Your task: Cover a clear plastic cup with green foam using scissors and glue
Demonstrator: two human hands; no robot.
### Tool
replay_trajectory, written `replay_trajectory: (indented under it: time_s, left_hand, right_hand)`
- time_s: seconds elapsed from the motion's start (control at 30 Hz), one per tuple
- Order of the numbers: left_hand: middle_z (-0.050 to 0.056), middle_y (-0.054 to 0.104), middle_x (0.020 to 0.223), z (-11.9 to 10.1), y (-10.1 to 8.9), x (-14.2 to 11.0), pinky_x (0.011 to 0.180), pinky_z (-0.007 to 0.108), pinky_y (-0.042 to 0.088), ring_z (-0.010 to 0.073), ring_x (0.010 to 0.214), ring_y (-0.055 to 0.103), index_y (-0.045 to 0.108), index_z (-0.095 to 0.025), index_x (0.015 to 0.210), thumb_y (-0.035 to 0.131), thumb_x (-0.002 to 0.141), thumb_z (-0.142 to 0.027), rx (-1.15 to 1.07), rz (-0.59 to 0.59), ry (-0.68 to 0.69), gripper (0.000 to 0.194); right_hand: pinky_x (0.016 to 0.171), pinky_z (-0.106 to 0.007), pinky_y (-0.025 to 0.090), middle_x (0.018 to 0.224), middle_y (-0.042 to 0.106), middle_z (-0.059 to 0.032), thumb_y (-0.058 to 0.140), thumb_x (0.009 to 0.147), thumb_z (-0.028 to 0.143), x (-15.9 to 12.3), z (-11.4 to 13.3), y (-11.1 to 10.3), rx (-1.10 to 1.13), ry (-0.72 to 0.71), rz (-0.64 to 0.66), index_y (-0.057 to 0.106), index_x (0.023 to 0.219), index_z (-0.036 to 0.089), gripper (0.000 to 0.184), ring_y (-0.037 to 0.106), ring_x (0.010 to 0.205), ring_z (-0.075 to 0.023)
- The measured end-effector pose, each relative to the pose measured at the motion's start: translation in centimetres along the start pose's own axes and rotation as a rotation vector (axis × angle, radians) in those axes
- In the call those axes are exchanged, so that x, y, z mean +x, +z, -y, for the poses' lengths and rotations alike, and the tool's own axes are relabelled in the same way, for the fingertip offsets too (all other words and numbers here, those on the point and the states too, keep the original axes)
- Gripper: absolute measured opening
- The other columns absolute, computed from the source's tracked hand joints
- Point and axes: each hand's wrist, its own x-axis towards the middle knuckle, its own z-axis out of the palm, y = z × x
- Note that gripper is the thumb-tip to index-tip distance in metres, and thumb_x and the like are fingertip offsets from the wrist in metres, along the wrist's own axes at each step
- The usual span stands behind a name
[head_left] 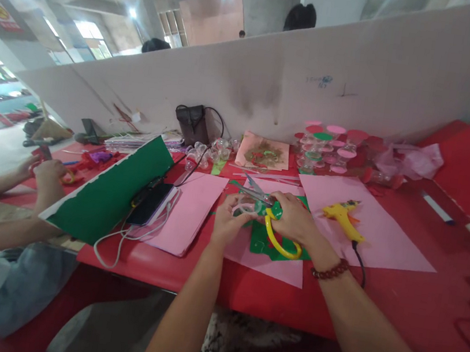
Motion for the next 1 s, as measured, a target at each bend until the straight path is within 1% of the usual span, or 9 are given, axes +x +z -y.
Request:
replay_trajectory:
  time_s: [0.1, 0.2, 0.3, 0.43, 0.53, 0.67, 0.77, 0.87, 1.0]
  left_hand:
    - [0.006, 0.073, 0.103, -0.1, -0.1, 0.2, 0.089, 0.033, 0.052, 0.019, 0.095, 0.067, 0.07, -0.019, 0.103, 0.081, 0.062, -0.019, 0.0, -0.07, 0.047, 0.042]
    - [0.005, 0.071, 0.111, 0.0, -0.5, 0.5, 0.093, 0.033, 0.05, 0.0193, 0.104, 0.065, 0.069, -0.021, 0.107, 0.078, 0.066, -0.02, -0.014, -0.149, 0.073, 0.042]
    - [0.005, 0.07, 0.114, 0.1, -0.8, 0.6, 0.089, 0.031, 0.052, 0.019, 0.104, 0.065, 0.069, -0.023, 0.11, 0.077, 0.069, -0.022, -0.041, -0.126, 0.063, 0.042]
    - [0.005, 0.07, 0.113, 0.4, -0.8, 0.6, 0.085, 0.028, 0.052, 0.0176, 0.101, 0.065, 0.069, -0.022, 0.111, 0.075, 0.071, -0.024, -0.07, -0.087, 0.07, 0.04]
    - [0.006, 0.069, 0.114, 0.7, -0.9, 0.7, 0.088, 0.03, 0.052, 0.0178, 0.101, 0.065, 0.068, -0.023, 0.114, 0.074, 0.074, -0.025, -0.044, -0.075, 0.082, 0.04]
    - [0.006, 0.069, 0.116, 1.0, -1.0, 0.7, 0.099, 0.034, 0.048, 0.0188, 0.109, 0.063, 0.066, -0.023, 0.113, 0.067, 0.081, -0.03, 0.045, -0.06, 0.133, 0.033]
    - [0.006, 0.07, 0.115, 0.7, -0.9, 0.7, 0.1, 0.034, 0.047, 0.0191, 0.108, 0.064, 0.065, -0.022, 0.114, 0.069, 0.078, -0.028, 0.105, -0.08, 0.154, 0.036]
    - [0.006, 0.072, 0.105, 0.2, -0.7, 0.7, 0.093, 0.034, 0.051, 0.0196, 0.099, 0.067, 0.064, -0.02, 0.111, 0.074, 0.069, -0.024, 0.186, -0.114, 0.117, 0.043]
    - [0.005, 0.074, 0.103, 0.4, -0.6, 0.9, 0.094, 0.035, 0.05, 0.0201, 0.1, 0.068, 0.067, -0.021, 0.103, 0.071, 0.07, -0.021, 0.345, -0.217, 0.126, 0.034]
  right_hand:
    - [0.093, -0.038, 0.046, 0.116, 0.062, -0.0133, 0.072, 0.076, 0.05, 0.2, -0.3, -0.1, 0.013, 0.017, -0.059, 0.056, 0.123, 0.021, 0.057, 0.059, 0.11, -0.0295]
    - [0.092, -0.038, 0.046, 0.114, 0.063, -0.0119, 0.072, 0.076, 0.046, 0.2, -0.1, 0.0, 0.032, -0.029, -0.031, 0.056, 0.121, 0.021, 0.054, 0.06, 0.107, -0.028]
    - [0.094, -0.04, 0.045, 0.113, 0.063, -0.0115, 0.074, 0.074, 0.047, -0.2, 0.4, 0.2, -0.019, -0.065, 0.008, 0.057, 0.121, 0.022, 0.056, 0.058, 0.108, -0.0288]
    - [0.094, -0.039, 0.044, 0.114, 0.062, -0.0122, 0.073, 0.074, 0.047, -0.4, 0.9, 0.6, -0.036, -0.056, 0.01, 0.057, 0.123, 0.022, 0.058, 0.058, 0.107, -0.0285]
    - [0.092, -0.037, 0.045, 0.114, 0.062, -0.0124, 0.073, 0.075, 0.046, -0.5, 1.1, 0.7, -0.017, -0.038, 0.005, 0.056, 0.124, 0.021, 0.057, 0.059, 0.107, -0.0283]
    - [0.091, -0.036, 0.046, 0.117, 0.061, -0.0128, 0.071, 0.077, 0.045, -0.7, 1.7, 0.8, 0.03, -0.025, -0.012, 0.056, 0.125, 0.021, 0.056, 0.058, 0.11, -0.028]
    - [0.091, -0.036, 0.045, 0.116, 0.062, -0.013, 0.07, 0.078, 0.046, -0.8, 2.3, 0.7, 0.045, -0.001, 0.002, 0.057, 0.123, 0.021, 0.053, 0.059, 0.109, -0.0279]
    - [0.091, -0.037, 0.045, 0.115, 0.061, -0.0131, 0.069, 0.077, 0.043, -1.0, 2.7, 0.7, 0.022, 0.017, 0.022, 0.057, 0.122, 0.021, 0.051, 0.06, 0.108, -0.0283]
    - [0.092, -0.038, 0.045, 0.117, 0.06, -0.0135, 0.066, 0.077, 0.037, -1.1, 3.0, 0.9, -0.026, 0.005, 0.036, 0.057, 0.124, 0.021, 0.051, 0.059, 0.11, -0.0294]
